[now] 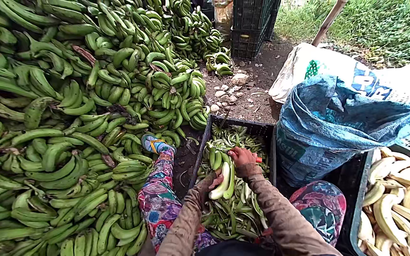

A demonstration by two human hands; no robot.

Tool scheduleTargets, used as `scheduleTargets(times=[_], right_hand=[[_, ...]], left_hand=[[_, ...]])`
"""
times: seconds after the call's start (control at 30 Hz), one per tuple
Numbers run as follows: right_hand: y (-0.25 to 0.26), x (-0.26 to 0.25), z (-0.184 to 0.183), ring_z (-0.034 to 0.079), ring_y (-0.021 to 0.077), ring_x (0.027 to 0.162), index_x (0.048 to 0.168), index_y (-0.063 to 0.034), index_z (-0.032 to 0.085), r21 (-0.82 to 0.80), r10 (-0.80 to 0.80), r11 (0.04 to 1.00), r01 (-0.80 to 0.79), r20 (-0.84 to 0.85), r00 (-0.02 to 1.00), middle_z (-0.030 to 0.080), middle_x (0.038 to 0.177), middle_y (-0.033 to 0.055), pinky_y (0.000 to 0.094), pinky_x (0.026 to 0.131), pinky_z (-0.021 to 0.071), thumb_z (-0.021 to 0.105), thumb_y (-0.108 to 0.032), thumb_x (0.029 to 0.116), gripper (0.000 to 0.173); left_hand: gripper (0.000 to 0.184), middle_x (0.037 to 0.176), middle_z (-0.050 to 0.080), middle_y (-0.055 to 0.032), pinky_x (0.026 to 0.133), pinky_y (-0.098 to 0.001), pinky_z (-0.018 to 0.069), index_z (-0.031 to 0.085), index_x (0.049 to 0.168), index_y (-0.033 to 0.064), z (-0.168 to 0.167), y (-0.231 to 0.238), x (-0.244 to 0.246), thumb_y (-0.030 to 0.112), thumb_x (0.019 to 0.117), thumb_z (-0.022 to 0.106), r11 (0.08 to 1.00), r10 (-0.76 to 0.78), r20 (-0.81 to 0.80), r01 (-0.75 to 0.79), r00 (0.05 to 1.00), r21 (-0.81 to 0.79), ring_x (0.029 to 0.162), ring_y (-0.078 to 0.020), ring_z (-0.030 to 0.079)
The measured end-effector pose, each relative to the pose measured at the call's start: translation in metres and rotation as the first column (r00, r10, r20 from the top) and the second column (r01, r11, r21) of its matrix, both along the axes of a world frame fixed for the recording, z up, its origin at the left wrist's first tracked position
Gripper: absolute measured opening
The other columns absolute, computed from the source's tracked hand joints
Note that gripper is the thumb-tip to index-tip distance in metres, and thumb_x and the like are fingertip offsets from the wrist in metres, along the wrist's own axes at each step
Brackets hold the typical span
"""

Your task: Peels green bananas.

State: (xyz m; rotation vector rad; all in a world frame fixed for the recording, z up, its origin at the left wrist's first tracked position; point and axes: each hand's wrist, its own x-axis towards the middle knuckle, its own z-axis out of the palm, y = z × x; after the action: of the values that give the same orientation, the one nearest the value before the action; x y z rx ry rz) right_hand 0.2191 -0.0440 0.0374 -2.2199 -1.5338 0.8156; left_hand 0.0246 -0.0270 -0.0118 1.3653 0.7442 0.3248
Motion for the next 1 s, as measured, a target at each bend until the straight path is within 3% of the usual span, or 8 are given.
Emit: scheduleTargets(times=[0.1,0.27,0.37,0.5,0.63,0.73,0.83,1.0], right_hand=[[-0.008,-0.016,0.009,0.058,0.0373,0.130,0.143,-0.0153,0.060,0.050,-0.004,0.999,0.006,-0.035,0.999,0.064,0.137,0.0186,0.0628,0.110,0.0365,0.046,-0.040,0.1091,0.044],[-0.065,-0.083,-0.037,0.062,0.0434,0.120,0.140,-0.0081,0.060,0.081,-0.228,0.966,0.246,-0.183,0.956,0.065,0.128,0.0244,0.0643,0.098,0.0457,0.053,-0.035,0.1067,0.044],[-0.064,-0.078,-0.039,0.062,0.0444,0.118,0.135,-0.0061,0.065,0.162,-0.254,0.946,0.280,-0.168,0.953,0.066,0.123,0.0248,0.0641,0.098,0.0446,0.055,-0.032,0.1065,0.039],[-0.011,-0.015,0.004,0.058,0.0391,0.131,0.141,-0.0118,0.062,0.073,0.038,0.997,-0.036,-0.022,0.999,0.065,0.136,0.0204,0.0629,0.111,0.0372,0.041,-0.037,0.1109,0.045],[0.000,-0.004,0.018,0.058,0.0375,0.131,0.141,-0.0147,0.062,0.070,0.093,0.993,-0.095,0.030,0.995,0.065,0.137,0.0182,0.0643,0.111,0.0358,0.044,-0.041,0.1097,0.045],[-0.037,-0.042,-0.027,0.059,0.0446,0.123,0.135,-0.0061,0.065,0.279,-0.038,0.957,0.077,-0.143,0.989,0.066,0.127,0.0245,0.0676,0.104,0.0386,0.057,-0.030,0.1045,0.040],[-0.067,-0.062,-0.064,0.059,0.0483,0.120,0.131,-0.0025,0.067,0.323,-0.116,0.930,0.175,-0.192,0.974,0.066,0.122,0.0270,0.0698,0.099,0.0382,0.063,-0.025,0.1014,0.037],[-0.038,-0.026,-0.026,0.062,0.0439,0.120,0.132,-0.0078,0.069,0.290,-0.030,0.957,0.032,-0.012,0.999,0.069,0.123,0.0242,0.0662,0.106,0.0373,0.052,-0.030,0.1067,0.037]], left_hand=[[0.054,0.155,0.034,-0.0303,0.118,-0.0318,0.0312,0.015,0.156,-0.0105,0.002,-0.005,0.012,0.014,0.1104,0.029,0.899,0.425,-0.024,-0.419,0.905,0.129,0.142,-0.0233,0.041],[0.050,0.151,0.041,-0.0310,0.116,-0.0403,0.0337,0.030,0.150,-0.0117,0.035,0.003,0.058,0.017,0.1105,0.041,0.224,0.972,0.065,-0.974,0.224,0.022,0.138,-0.0318,0.044],[0.048,0.149,0.042,-0.0314,0.113,-0.0385,0.0353,0.034,0.148,-0.0129,0.034,0.004,0.052,0.019,0.1124,0.033,0.415,0.906,0.092,-0.910,0.414,0.001,0.134,-0.0300,0.046],[0.047,0.139,0.054,-0.0229,0.108,-0.0328,0.0442,0.039,0.147,-0.0078,0.022,0.012,0.009,0.017,0.1075,0.040,0.965,0.231,-0.079,-0.218,0.970,0.146,0.124,-0.0179,0.056],[0.044,0.139,0.054,-0.0254,0.108,-0.0342,0.0442,0.037,0.149,-0.0094,0.015,0.018,0.004,0.012,0.1100,0.034,0.961,0.268,-0.083,-0.260,0.960,0.092,0.123,-0.0215,0.057],[0.052,0.129,0.055,-0.0291,0.094,-0.0379,0.0506,0.037,0.144,-0.0120,0.003,0.011,0.024,0.026,0.1140,0.021,0.618,0.783,0.180,-0.776,0.595,-0.121,0.109,-0.0262,0.060],[0.048,0.133,0.050,-0.0213,0.098,-0.0333,0.0429,0.035,0.145,-0.0027,0.088,-0.002,0.059,0.021,0.1132,0.010,0.344,0.896,-0.134,-0.851,0.424,-0.397,0.111,-0.0233,0.054],[0.042,0.111,0.061,-0.0117,0.086,-0.0244,0.0515,0.046,0.136,-0.0066,0.007,0.004,0.023,0.023,0.1127,0.027,0.867,0.491,0.184,-0.497,0.851,-0.014,0.095,-0.0077,0.060]])
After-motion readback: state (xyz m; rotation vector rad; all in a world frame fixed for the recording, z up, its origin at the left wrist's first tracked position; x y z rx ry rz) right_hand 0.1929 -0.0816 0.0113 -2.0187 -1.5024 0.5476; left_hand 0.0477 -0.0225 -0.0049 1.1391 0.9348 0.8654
